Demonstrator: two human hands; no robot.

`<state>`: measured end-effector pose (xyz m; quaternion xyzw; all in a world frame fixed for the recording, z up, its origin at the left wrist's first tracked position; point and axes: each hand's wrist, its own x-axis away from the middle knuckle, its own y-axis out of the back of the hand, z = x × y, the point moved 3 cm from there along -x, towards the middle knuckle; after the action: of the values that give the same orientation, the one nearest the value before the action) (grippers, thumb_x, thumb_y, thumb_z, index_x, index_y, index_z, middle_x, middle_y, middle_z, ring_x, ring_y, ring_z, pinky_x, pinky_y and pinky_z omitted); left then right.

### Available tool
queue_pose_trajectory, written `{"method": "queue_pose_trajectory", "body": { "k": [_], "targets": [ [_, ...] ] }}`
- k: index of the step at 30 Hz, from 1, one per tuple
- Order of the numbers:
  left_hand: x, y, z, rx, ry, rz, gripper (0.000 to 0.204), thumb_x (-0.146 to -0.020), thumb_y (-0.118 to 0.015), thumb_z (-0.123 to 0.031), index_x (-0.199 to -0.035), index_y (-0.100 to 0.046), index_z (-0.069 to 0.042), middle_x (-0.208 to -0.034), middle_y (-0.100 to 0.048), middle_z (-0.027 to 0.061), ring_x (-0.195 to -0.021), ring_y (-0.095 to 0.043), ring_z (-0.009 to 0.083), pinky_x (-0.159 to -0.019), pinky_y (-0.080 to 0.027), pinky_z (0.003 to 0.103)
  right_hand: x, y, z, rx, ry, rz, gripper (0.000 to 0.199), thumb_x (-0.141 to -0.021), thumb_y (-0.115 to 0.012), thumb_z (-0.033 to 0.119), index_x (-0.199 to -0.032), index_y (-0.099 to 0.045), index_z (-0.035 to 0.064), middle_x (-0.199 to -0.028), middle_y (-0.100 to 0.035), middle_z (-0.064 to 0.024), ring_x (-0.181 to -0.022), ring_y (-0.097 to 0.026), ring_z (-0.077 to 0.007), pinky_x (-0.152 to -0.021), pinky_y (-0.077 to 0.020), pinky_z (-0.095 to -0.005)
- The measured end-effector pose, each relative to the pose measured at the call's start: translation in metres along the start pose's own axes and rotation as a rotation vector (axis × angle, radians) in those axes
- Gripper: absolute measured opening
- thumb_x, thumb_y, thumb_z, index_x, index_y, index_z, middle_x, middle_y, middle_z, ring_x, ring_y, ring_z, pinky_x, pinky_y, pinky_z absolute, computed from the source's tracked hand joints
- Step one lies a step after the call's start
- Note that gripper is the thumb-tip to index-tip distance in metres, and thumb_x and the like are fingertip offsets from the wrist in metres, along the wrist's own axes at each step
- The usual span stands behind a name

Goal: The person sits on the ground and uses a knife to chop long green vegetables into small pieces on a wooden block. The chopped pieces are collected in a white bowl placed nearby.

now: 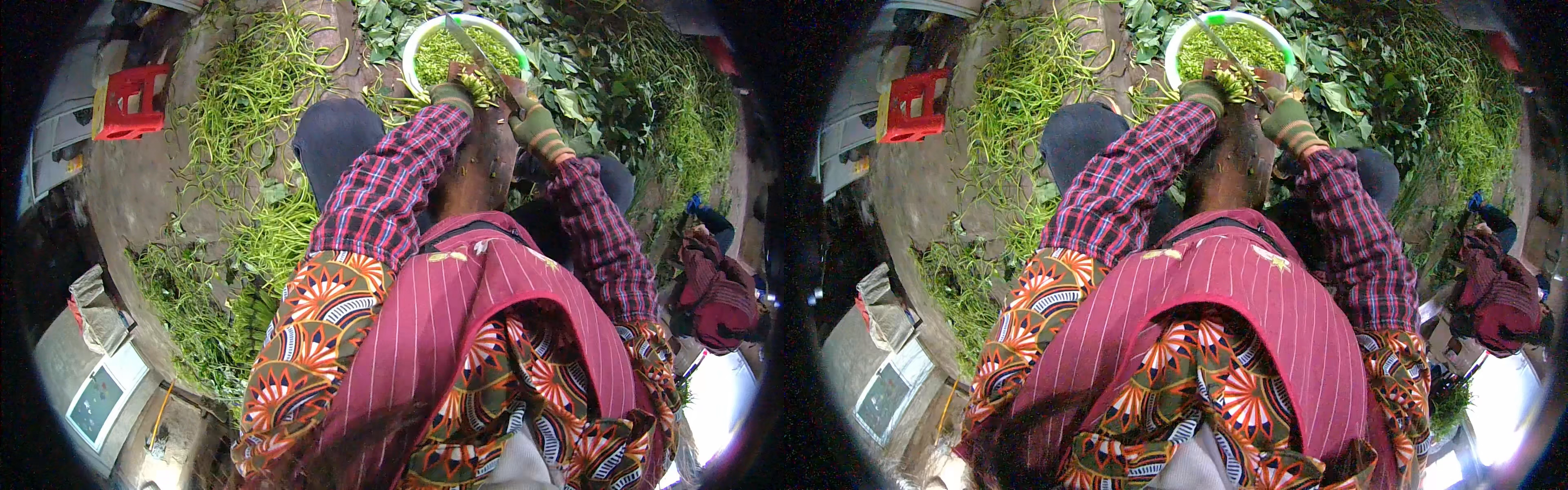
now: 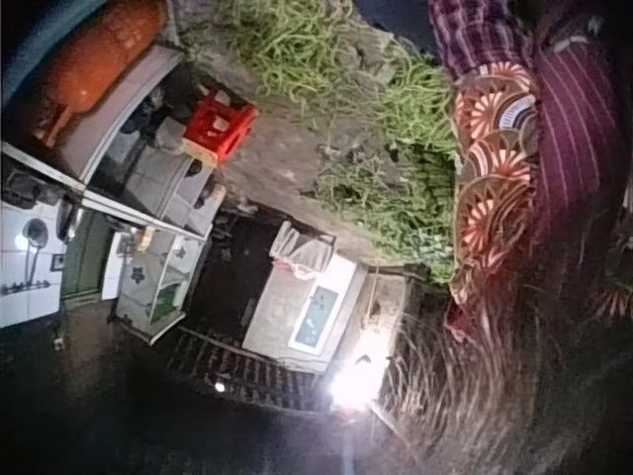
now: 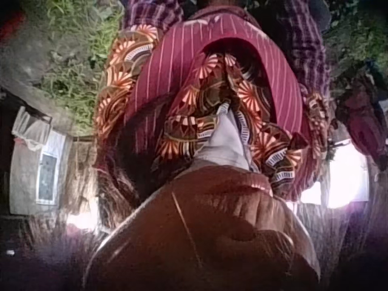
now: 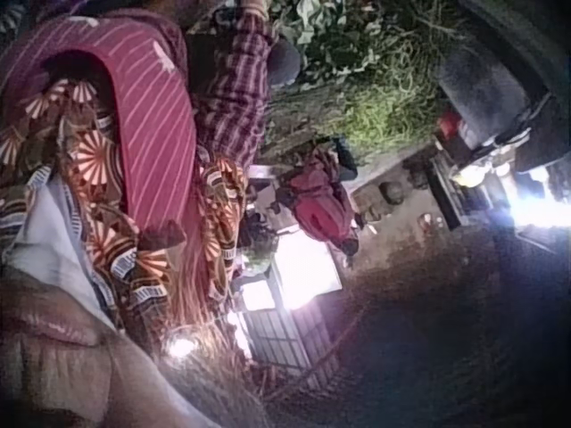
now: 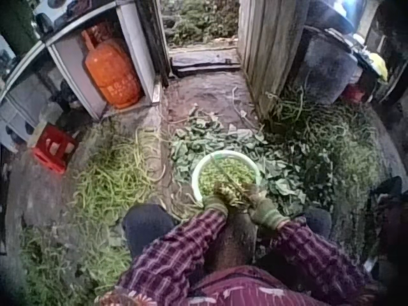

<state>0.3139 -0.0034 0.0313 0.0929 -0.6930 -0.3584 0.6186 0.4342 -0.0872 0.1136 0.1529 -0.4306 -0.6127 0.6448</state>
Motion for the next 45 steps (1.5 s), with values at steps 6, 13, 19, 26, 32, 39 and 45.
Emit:
{"method": "queue_pose_trajectory", "body": {
  "k": [6,13,19,26,32,39,45],
  "targets": [
    [0.001,0.001,-0.011,-0.099,-0.116,-0.106,0.029,-0.075,-0.044,-0.027,-0.101,-0.054,-0.018,-0.104,-0.051,0.0016,-0.096,-0.047,0.0206,-0.073,-0.036,0.048,0.026,-0.004,-0.010,0.078,0.003,0.055,0.032,-0.065,-0.053,0.018,-0.095,-0.050,0.0069,-0.080,-0.055,-0.0174,-0.074,-0.053,-0.0312,-0.066,-0.0420,-0.0340],
    [0.012,-0.002,-0.010,-0.221,-0.120,-0.021,0.030,-0.073,-0.046,-0.028,-0.101,-0.054,-0.018,-0.102,-0.052,0.0009,-0.094,-0.048,0.0206,-0.073,-0.036,0.049,0.024,-0.013,0.006,0.116,-0.032,0.094,0.028,-0.065,-0.053,0.019,-0.089,-0.048,0.0065,-0.074,-0.055,-0.0196,-0.072,-0.053,-0.0339,-0.062,-0.0414,-0.0375],
    [0.015,-0.006,-0.005,-0.293,-0.125,-0.047,0.028,-0.072,-0.049,-0.028,-0.096,-0.056,-0.018,-0.097,-0.055,0.0000,-0.090,-0.051,0.0208,-0.071,-0.037,0.051,0.002,-0.032,0.010,0.173,-0.042,0.022,0.033,-0.064,-0.053,0.018,-0.095,-0.047,0.0078,-0.076,-0.054,-0.0215,-0.074,-0.052,-0.0366,-0.064,-0.0418,-0.0387],
    [0.015,0.012,-0.008,-0.027,-0.169,-0.185,0.031,-0.075,-0.043,-0.033,-0.103,-0.052,-0.021,-0.104,-0.051,-0.0002,-0.092,-0.051,0.0216,-0.070,-0.038,0.050,0.008,-0.006,-0.009,0.009,-0.004,-0.042,0.030,-0.064,-0.053,0.013,-0.093,-0.050,0.0078,-0.075,-0.055,-0.0173,-0.068,-0.055,-0.0289,-0.059,-0.0425,-0.0334],
    [-0.018,-0.003,-0.015,0.072,-0.281,-0.378,0.029,-0.075,-0.044,-0.030,-0.099,-0.054,-0.020,-0.099,-0.053,0.0004,-0.089,-0.052,0.0213,-0.067,-0.039,0.049,0.042,-0.007,-0.001,0.037,-0.030,0.063,0.030,-0.066,-0.052,0.021,-0.093,-0.048,0.0103,-0.073,-0.054,-0.0191,-0.069,-0.052,-0.0345,-0.060,-0.0419,-0.0380],
    [0.018,-0.004,-0.014,-0.207,-0.184,-0.161,0.026,-0.074,-0.045,-0.027,-0.095,-0.057,-0.018,-0.093,-0.055,0.0011,-0.085,-0.053,0.0210,-0.064,-0.040,0.047,0.039,-0.019,0.006,0.186,-0.083,0.099,0.035,-0.065,-0.052,0.015,-0.098,-0.044,0.0083,-0.076,-0.054,-0.0215,-0.073,-0.052,-0.0349,-0.063,-0.0416,-0.0374],
    [0.036,0.006,-0.011,-0.277,-0.205,-0.144,0.024,-0.073,-0.046,-0.025,-0.091,-0.060,-0.016,-0.088,-0.057,0.0017,-0.082,-0.054,0.0207,-0.061,-0.041,0.045,0.002,-0.035,0.007,0.146,-0.105,0.037,0.034,-0.065,-0.052,0.017,-0.096,-0.046,0.0070,-0.077,-0.054,-0.0219,-0.074,-0.052,-0.0362,-0.065,-0.0417,-0.0391]
  ]
}}
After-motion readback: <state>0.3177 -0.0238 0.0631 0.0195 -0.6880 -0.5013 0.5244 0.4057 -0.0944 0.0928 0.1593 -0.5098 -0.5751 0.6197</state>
